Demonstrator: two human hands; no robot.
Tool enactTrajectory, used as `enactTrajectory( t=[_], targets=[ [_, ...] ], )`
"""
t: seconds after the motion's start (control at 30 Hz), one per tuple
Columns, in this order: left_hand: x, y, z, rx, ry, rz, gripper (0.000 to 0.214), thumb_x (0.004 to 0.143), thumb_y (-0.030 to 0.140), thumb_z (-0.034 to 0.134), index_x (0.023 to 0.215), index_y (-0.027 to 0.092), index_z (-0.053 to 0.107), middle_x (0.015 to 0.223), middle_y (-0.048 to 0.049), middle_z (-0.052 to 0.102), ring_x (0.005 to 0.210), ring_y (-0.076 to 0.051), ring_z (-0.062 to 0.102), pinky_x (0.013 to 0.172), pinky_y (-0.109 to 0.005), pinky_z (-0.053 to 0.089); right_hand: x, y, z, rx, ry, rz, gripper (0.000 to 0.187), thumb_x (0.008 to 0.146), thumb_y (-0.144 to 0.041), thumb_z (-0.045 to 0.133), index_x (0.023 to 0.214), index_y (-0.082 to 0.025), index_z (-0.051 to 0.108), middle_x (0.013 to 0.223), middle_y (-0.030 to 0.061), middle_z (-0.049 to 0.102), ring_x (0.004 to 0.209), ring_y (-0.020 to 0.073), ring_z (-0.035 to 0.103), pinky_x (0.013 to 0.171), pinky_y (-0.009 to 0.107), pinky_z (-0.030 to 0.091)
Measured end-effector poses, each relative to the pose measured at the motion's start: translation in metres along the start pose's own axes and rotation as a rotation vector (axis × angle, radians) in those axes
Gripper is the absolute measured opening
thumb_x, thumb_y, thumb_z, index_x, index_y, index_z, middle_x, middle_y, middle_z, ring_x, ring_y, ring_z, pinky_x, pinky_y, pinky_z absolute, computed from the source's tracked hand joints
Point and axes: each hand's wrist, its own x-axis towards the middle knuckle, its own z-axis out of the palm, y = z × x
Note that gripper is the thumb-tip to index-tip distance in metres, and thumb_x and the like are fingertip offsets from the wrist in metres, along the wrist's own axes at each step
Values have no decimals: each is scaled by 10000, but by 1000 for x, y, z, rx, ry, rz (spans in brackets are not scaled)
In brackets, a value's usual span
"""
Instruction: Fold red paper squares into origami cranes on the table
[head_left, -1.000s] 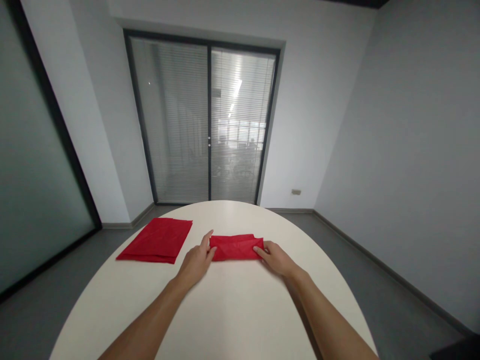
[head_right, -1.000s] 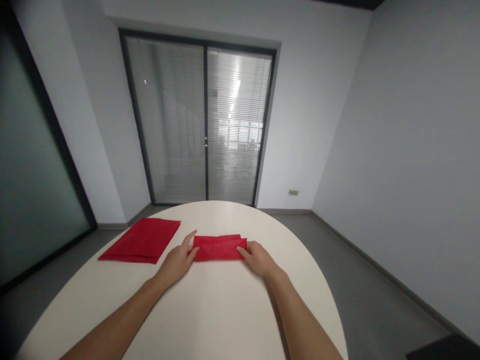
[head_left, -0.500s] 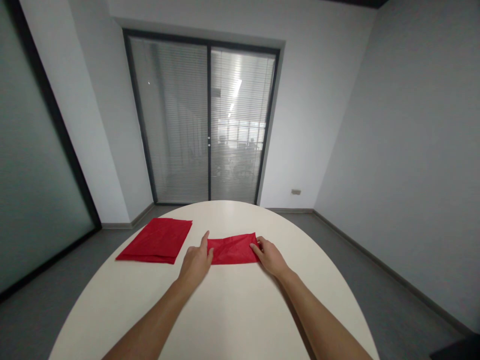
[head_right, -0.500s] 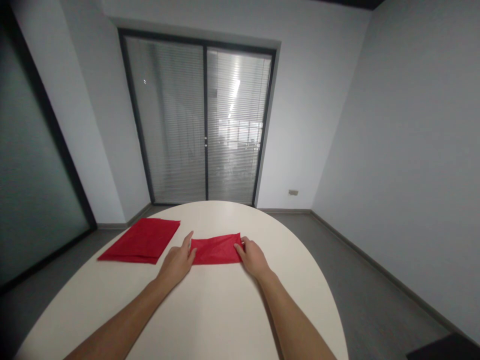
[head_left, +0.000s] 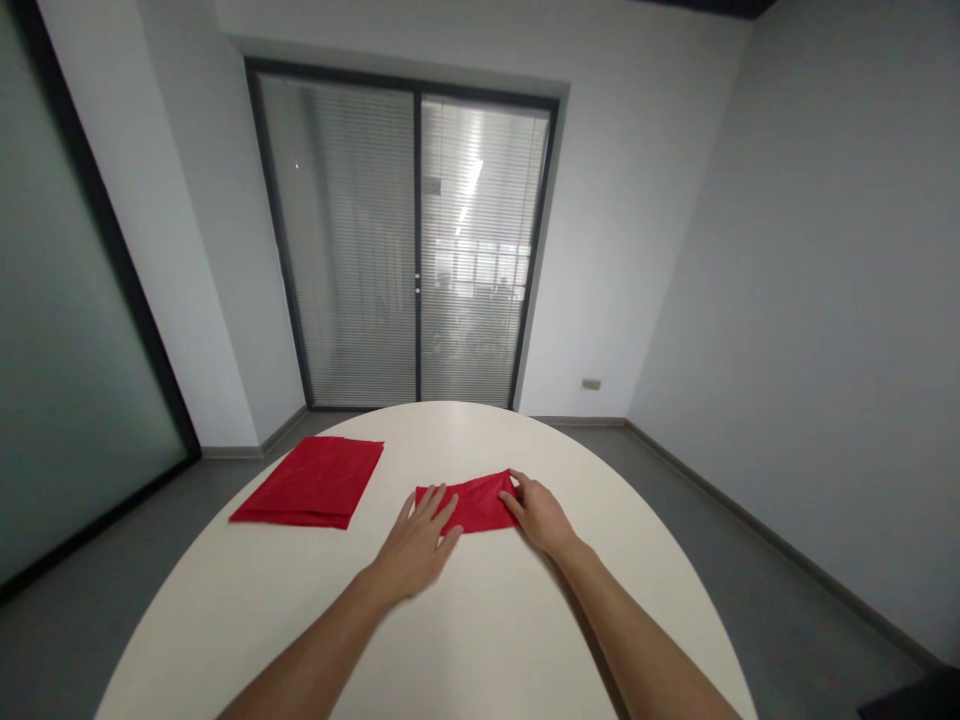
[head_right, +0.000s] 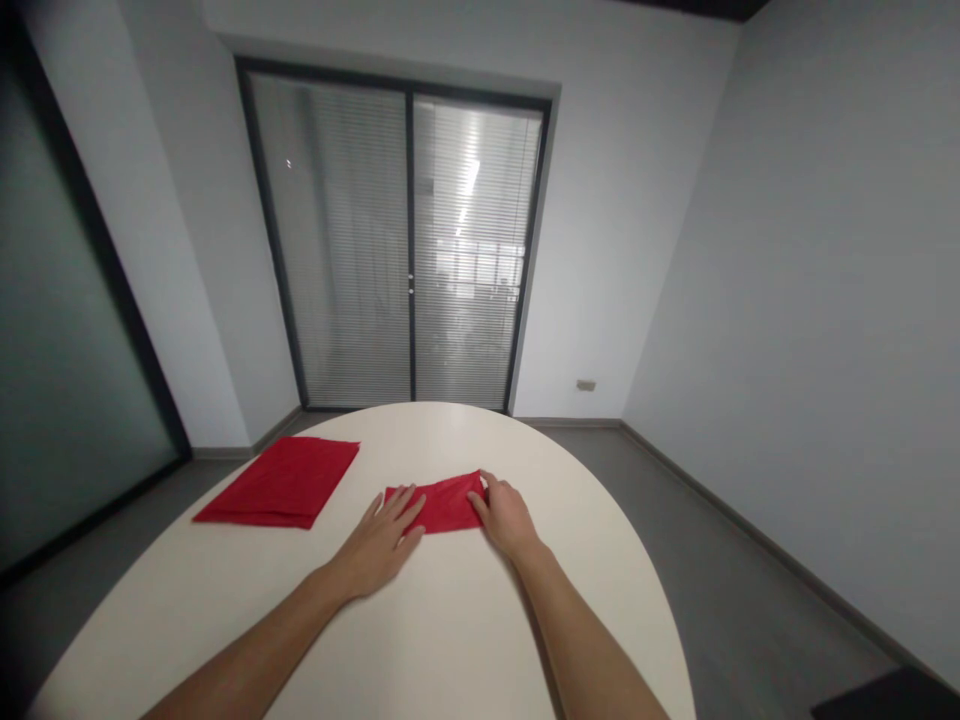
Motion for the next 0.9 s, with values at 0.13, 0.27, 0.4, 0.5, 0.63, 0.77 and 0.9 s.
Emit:
enactTrajectory(
  t=[0.13,0.27,0.4,0.5,0.63,0.77,0.9],
  targets=[
    [-3,6,-2,13,-94,-25,612,1024,525,225,1521,196,365,1597,-141,304,1496,-299,232,1212,-560,142,-4,-22,-10,-155,86,-81,554,952,-355,488,1446,-106,456,1363,198,568,1292,337,464,1088,442,340],
    [-2,14,-3,54,-25,11,514,1031,395,266,1483,212,429,1567,-126,383,1471,-279,306,1210,-567,143,-15,-53,-4,-63,17,-212,548,998,-374,361,1497,-151,402,1474,144,494,1358,292,420,1154,436,288],
    [-2,18,1,59,13,40,476,1029,305,250,1428,224,496,1539,-92,441,1435,-245,370,1213,-549,163,-27,-65,14,-27,-229,-237,630,1029,-463,233,1554,-119,289,1598,123,315,1481,289,265,1208,443,194],
    [-1,17,2,62,-25,-17,506,1024,332,265,1494,212,410,1575,-89,378,1471,-280,302,1201,-578,169,-28,-62,19,-42,-332,-200,686,1020,-524,226,1568,-111,242,1623,116,229,1513,301,159,1226,462,118],
    [-1,17,-2,103,-79,-123,559,1016,367,263,1518,144,363,1608,-140,268,1498,-307,228,1189,-600,156,-24,-56,17,-79,-353,-160,768,987,-618,249,1566,-114,247,1633,121,181,1521,311,104,1229,457,79],
    [-1,18,-7,141,-103,-193,586,1008,353,246,1524,90,334,1605,-177,239,1498,-301,229,1192,-600,130,-21,-50,14,-113,-350,-89,876,939,-709,274,1567,-99,233,1638,131,153,1522,319,82,1227,452,67],
    [-1,14,-4,163,-47,-261,579,991,359,290,1504,109,385,1590,-164,299,1484,-332,259,1188,-600,141,-21,-46,13,-117,-346,-72,889,929,-716,294,1568,-101,231,1638,132,141,1524,309,80,1223,456,61]
  ],
)
